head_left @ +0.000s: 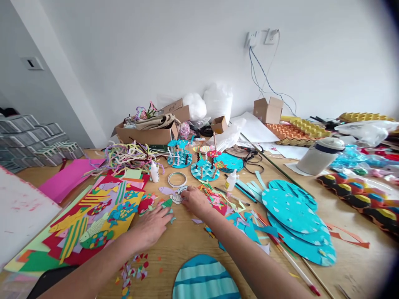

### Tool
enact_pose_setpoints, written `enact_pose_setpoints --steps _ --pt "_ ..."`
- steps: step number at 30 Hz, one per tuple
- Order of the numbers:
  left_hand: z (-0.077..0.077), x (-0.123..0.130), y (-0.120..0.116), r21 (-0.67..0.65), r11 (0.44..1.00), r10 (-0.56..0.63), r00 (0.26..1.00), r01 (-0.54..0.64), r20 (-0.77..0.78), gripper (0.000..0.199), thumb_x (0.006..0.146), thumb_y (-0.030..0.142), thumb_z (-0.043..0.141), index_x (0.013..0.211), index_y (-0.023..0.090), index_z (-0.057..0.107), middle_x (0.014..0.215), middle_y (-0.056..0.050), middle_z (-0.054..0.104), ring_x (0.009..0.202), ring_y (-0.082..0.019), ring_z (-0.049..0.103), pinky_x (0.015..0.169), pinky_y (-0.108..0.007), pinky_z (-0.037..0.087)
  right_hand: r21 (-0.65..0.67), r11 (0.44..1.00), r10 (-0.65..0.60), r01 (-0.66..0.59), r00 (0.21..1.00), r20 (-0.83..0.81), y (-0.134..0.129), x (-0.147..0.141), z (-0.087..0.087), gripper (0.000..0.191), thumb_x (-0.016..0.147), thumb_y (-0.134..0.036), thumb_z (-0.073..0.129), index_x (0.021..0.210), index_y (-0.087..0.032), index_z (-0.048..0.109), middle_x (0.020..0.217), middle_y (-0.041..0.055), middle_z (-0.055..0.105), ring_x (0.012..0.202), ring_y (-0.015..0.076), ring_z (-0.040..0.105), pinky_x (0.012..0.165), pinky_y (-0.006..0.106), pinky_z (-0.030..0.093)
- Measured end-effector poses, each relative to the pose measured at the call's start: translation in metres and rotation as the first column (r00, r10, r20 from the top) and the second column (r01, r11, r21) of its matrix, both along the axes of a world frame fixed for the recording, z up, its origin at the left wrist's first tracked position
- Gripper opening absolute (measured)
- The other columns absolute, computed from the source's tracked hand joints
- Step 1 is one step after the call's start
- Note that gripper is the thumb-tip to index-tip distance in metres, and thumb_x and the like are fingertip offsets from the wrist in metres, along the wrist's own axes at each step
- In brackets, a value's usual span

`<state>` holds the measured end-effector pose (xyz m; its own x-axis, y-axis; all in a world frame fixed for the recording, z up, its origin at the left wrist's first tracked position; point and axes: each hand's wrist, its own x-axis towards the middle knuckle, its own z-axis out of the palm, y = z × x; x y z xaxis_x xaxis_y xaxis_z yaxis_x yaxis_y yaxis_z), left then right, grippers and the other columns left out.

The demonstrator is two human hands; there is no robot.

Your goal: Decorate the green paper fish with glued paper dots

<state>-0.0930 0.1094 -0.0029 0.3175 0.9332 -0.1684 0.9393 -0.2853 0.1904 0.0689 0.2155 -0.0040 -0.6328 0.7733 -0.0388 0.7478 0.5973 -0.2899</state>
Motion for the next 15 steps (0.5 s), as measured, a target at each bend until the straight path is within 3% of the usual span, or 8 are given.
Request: enact_pose_setpoints --steps 6,10,15 --pt "-0.002 -0.001 -0.005 -0.039 0.997 0.067 0.995 -0.07 -0.077 0.048 0.077 0.017 0.043 0.125 0.02 0.043 0.136 -0.01 0.04 0.126 -0.032 0.03 0.097 -0.054 0.03 0.033 0.999 0.005 -0.005 1.0 0.01 -0.012 0.006 0.016 0.022 0.081 -0.022 0.05 0.1 -0.019 0.059 0.103 0.0092 0.056 0.098 0.0208 0.052 0.077 0.028 0.04" --pt "0.009 0.008 -0.012 -0.044 0.996 0.07 0.995 -0.073 -0.074 0.047 0.079 0.017 0.041 0.126 0.015 0.041 0.138 -0.012 0.037 0.128 -0.03 0.027 0.101 -0.051 0.024 0.022 0.998 0.05 -0.05 0.999 0.006 -0.039 0.021 0.033 0.019 0.079 -0.02 0.052 0.097 -0.02 0.061 0.1 0.0069 0.058 0.094 0.0189 0.055 0.073 0.025 0.041" --pt "0.03 0.036 -0.038 -0.05 0.999 0.017 1.0 -0.017 0.002 0.043 0.078 0.012 0.039 0.12 0.011 0.046 0.131 -0.016 0.045 0.121 -0.027 0.039 0.101 -0.044 0.027 -0.039 0.997 0.073 -0.072 0.997 0.019 -0.081 0.048 0.05 0.019 0.077 -0.021 0.054 0.094 -0.019 0.061 0.098 0.0068 0.06 0.09 0.0206 0.058 0.07 0.027 0.042"
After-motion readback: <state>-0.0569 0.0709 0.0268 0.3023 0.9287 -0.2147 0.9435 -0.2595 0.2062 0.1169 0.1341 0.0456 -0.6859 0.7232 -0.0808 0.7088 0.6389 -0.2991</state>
